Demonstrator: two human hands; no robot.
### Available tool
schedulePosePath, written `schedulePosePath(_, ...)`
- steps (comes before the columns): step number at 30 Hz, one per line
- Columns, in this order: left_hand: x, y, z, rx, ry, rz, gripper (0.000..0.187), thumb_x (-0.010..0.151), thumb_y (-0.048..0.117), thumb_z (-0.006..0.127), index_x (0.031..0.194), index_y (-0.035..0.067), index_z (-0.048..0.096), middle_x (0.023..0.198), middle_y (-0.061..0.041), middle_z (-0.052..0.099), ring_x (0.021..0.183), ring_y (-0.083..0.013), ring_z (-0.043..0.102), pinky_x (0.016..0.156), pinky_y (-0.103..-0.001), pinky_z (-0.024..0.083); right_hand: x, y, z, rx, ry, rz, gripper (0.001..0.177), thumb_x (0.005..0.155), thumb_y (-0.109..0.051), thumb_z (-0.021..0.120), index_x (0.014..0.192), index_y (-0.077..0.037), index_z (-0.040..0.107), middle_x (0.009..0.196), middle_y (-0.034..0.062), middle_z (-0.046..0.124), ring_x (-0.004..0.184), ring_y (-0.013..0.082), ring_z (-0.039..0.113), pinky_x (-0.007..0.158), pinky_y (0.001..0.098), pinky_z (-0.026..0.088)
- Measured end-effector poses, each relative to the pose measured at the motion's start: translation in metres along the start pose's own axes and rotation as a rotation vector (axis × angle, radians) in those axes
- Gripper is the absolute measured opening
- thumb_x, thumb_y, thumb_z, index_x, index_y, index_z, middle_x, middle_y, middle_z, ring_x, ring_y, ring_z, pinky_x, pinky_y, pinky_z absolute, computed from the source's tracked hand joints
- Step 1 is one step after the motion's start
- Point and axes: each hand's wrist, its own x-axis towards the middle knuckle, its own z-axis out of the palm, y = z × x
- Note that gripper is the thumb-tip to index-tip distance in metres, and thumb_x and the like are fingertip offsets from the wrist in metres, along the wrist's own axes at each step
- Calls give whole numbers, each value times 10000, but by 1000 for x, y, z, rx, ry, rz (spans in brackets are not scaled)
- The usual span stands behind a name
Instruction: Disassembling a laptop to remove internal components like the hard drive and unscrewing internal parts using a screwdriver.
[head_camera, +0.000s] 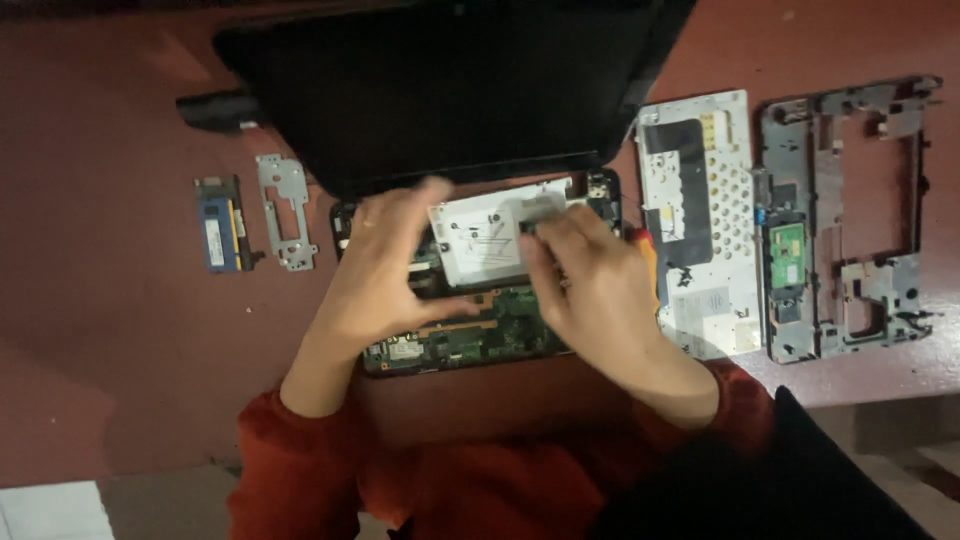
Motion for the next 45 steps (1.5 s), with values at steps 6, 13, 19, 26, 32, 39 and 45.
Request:
schedulePosePath(6, -3, 23, -13, -784, 274, 4, 1205, 579, 577, 796, 1478, -24, 264, 1517, -289, 296, 1358, -497, 361, 1097, -669, 343, -23, -7, -8, 26, 208, -206, 85, 844, -109, 728, 862, -28, 708, 818, 109, 636, 625, 311, 653, 539, 374, 529)
schedulePosePath(13, 6, 62, -1, -1542, -227, 10, 575, 797, 90, 648, 1302, -110, 460, 1202, -309, 523, 1076, -440, 575, 936, -580, 478, -44, 6, -1, 343, 331, -300, 93, 874, -108, 675, 911, -42, 731, 940, 103, 682, 727, 281, 688, 640, 385, 574)
schedulePosePath(19, -8, 59, 24, -1591, -216, -388, 462, 873, 175, 668, 1277, -24, 567, 1116, -231, 660, 998, -360, 682, 900, -566, 530, -53, 31, -30, -2, 155, -28, 156, 828, -79, 739, 938, 3, 666, 933, 192, 655, 751, 405, 656, 637, 452, 523)
schedulePosePath(26, -29, 2, 77, -1614, 137, -368, 450, 857, 154, 706, 1283, 48, 604, 1164, -156, 695, 1041, -283, 671, 913, -496, 522, -82, 61, -19, -325, -207, 477, 550, 841, -312, 722, 1324, -146, 517, 1043, 149, 586, 737, 449, 699, 597, 500, 583)
schedulePosePath(32, -1, 48, 35, -1742, 204, -152, 534, 825, 69, 717, 1321, -31, 549, 1181, -218, 663, 1038, -324, 652, 899, -518, 517, -65, 49, -36, -312, -344, 558, 621, 884, -379, 654, 1433, -209, 420, 1062, 185, 607, 831, 466, 704, 686, 527, 597)
schedulePosePath(39, 22, 75, 2, -1855, 212, -59, 606, 811, 35, 706, 1371, -58, 494, 1146, -233, 669, 961, -317, 685, 837, -474, 551, -67, 76, -25, -242, -557, 623, 672, 879, -469, 607, 1440, -170, 389, 944, 187, 738, 907, 409, 720, 804, 489, 567)
schedulePosePath(45, 54, 110, -63, -1775, 232, 79, 579, 843, 17, 684, 1384, -38, 484, 1066, -190, 713, 920, -215, 719, 850, -351, 570, -53, 60, -47, -143, -444, 595, 579, 797, -413, 702, 1246, -173, 425, 927, 114, 766, 895, 350, 729, 836, 499, 556)
